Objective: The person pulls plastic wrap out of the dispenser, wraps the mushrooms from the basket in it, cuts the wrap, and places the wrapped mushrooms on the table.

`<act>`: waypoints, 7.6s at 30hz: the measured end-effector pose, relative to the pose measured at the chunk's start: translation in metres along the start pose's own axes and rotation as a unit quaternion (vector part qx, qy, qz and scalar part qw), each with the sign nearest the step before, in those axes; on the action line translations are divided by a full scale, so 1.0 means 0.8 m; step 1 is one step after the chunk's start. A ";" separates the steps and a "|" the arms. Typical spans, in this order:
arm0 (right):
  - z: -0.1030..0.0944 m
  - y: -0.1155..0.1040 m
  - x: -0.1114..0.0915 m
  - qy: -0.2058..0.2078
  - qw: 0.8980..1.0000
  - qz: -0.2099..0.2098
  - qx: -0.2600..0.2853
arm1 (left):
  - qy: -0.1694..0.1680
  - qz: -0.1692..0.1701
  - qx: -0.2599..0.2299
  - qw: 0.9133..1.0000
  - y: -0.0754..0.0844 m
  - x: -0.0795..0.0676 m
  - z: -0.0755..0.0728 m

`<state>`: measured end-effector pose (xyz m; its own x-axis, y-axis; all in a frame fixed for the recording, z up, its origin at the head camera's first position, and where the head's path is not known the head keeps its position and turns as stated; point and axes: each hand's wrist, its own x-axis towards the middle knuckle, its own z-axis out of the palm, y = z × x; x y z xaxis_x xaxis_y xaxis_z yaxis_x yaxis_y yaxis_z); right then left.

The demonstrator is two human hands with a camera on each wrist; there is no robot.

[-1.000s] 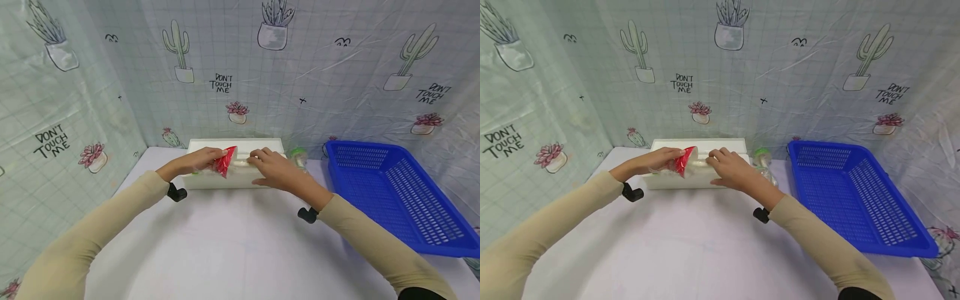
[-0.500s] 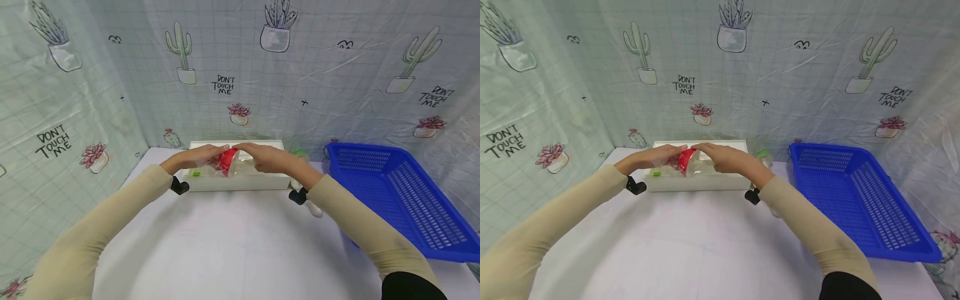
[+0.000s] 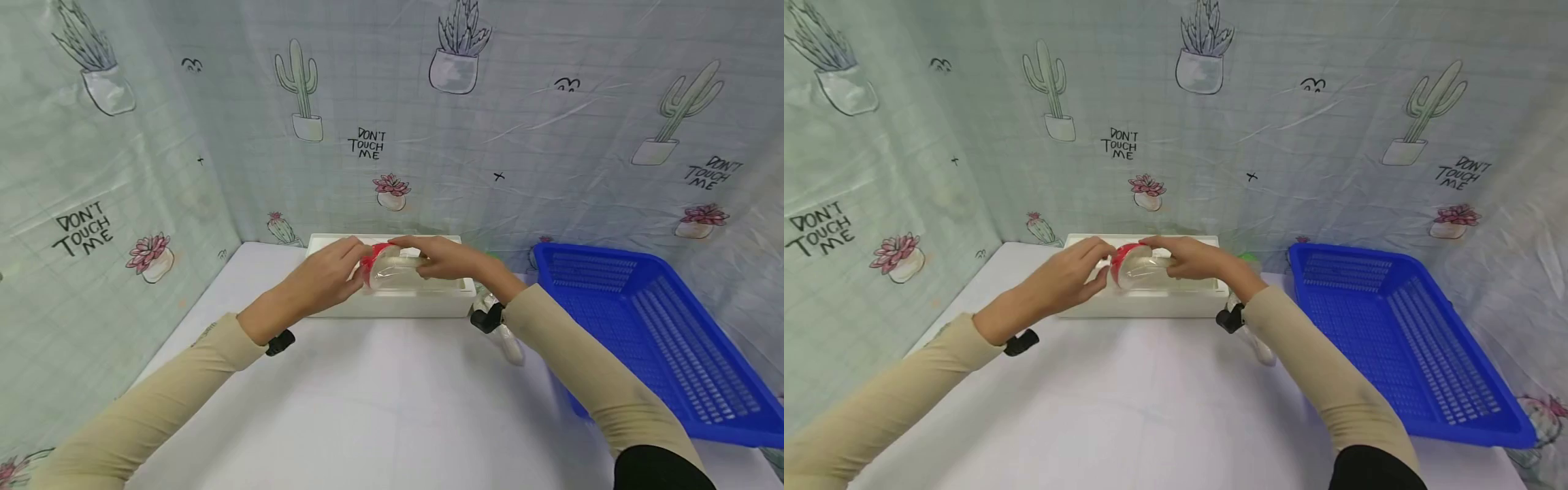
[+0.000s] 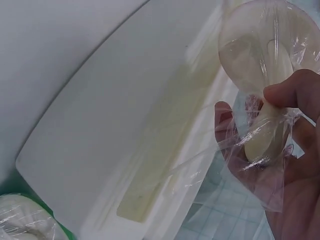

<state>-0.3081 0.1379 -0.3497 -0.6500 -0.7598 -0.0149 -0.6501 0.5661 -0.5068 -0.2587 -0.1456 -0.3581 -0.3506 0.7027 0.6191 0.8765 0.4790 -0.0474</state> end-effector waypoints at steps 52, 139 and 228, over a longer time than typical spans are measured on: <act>-0.047 -0.003 -0.009 0.127 0.971 -0.083 -0.185 | -0.189 -0.282 -0.461 0.820 -0.123 0.058 0.021; -0.015 -0.044 -0.024 0.063 0.984 0.004 -0.166 | -0.249 -0.317 -0.542 0.738 -0.081 0.002 0.022; -0.036 -0.036 -0.036 0.053 0.984 -0.041 -0.166 | -0.200 -0.364 -0.494 0.764 -0.061 0.002 0.009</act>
<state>-0.2817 0.1529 -0.3095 -0.6153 -0.7802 0.1127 -0.7839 0.5904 -0.1923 -0.3043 -0.1641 -0.3609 -0.7628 0.6390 -0.0996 0.1530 0.3280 0.9322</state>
